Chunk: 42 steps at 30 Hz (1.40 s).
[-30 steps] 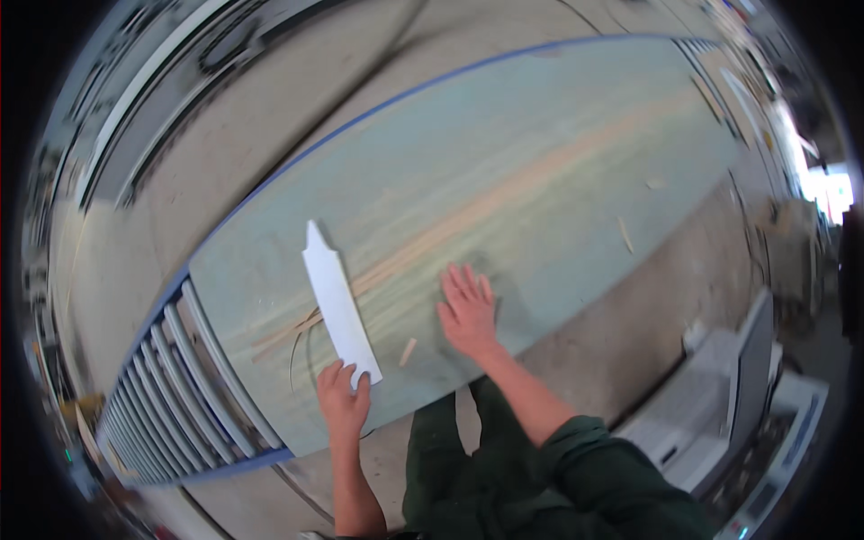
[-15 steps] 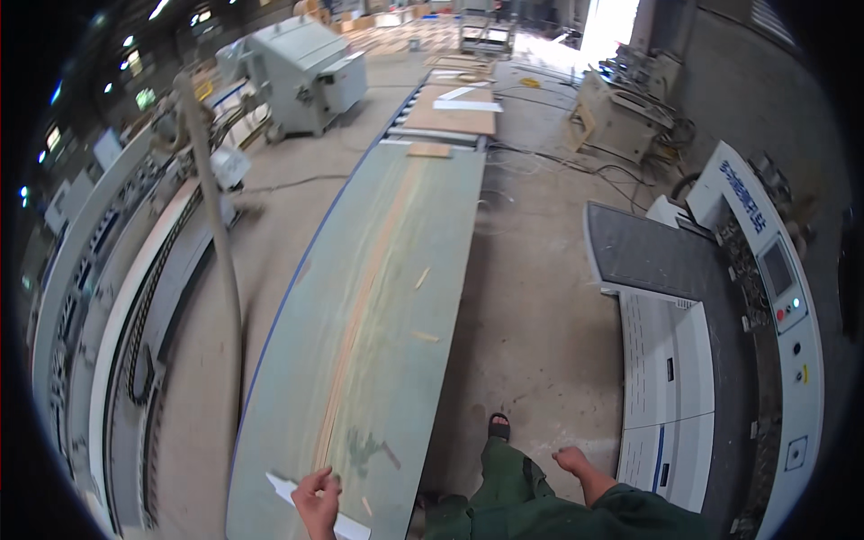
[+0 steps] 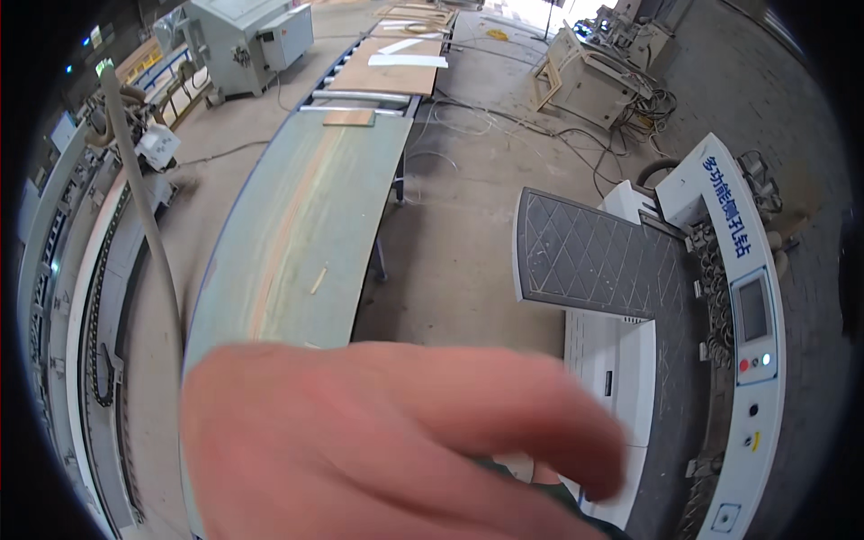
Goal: Applying a spray coating to a large board on a conveyor system within a factory.
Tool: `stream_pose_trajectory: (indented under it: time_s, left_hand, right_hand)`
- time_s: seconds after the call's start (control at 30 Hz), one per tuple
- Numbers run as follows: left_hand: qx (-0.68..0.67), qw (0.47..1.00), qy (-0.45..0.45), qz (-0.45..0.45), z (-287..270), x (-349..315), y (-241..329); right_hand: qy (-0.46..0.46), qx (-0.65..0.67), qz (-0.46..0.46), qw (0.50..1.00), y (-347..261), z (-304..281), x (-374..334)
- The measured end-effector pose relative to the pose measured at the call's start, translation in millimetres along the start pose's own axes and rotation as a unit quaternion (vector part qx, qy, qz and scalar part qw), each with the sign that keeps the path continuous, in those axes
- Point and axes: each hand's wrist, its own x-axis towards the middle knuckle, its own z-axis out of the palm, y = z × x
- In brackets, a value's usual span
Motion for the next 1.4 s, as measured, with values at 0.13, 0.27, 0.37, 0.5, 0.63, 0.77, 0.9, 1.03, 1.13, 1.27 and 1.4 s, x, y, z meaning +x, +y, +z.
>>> stream_pose_trajectory:
  time_s: [0.13, 0.27, 0.37, 0.5, 0.63, 0.77, 0.9, 1.03, 1.13, 1.27, 1.4]
  left_hand:
    - [-0.017, 0.996, -0.026, -0.089, -25, 11, -108]
    - [0.022, 0.979, -0.06, -0.196, -81, 1, -228]
    - [0.041, 0.965, -0.089, -0.244, -140, -5, -312]
    - [0.055, 0.952, -0.132, -0.269, -224, 16, -413]
    - [0.067, 0.94, -0.174, -0.284, -293, 55, -509]
    - [0.104, 0.92, -0.21, -0.315, -349, 83, -608]
    - [0.141, 0.888, -0.25, -0.359, -393, 106, -709]
    - [0.155, 0.859, -0.313, -0.375, -423, 144, -820]
    - [0.145, 0.854, -0.354, -0.354, -432, 177, -897]
    - [0.117, 0.866, -0.402, -0.273, -423, 236, -970]
    - [0.084, 0.888, -0.42, -0.169, -405, 306, -1025]
  right_hand:
    - [0.051, 0.085, 0.025, 0.995, -46, -7, 30]
    - [0.109, 0.071, 0.104, 0.986, -56, 7, 66]
    - [0.078, 0.114, 0.188, 0.973, -34, 26, 81]
    - [0.044, 0.237, 0.279, 0.929, -36, 69, 66]
    - [0.086, 0.203, 0.334, 0.917, -140, 126, 66]
    - [0.107, 0.241, 0.367, 0.892, -247, 176, 93]
    - [0.114, 0.267, 0.425, 0.857, -304, 219, 129]
    - [0.114, 0.289, 0.498, 0.81, -355, 258, 133]
    - [0.112, 0.302, 0.549, 0.771, -390, 287, 104]
    - [0.108, 0.323, 0.602, 0.722, -436, 319, 55]
    - [0.099, 0.338, 0.638, 0.684, -481, 347, 28]
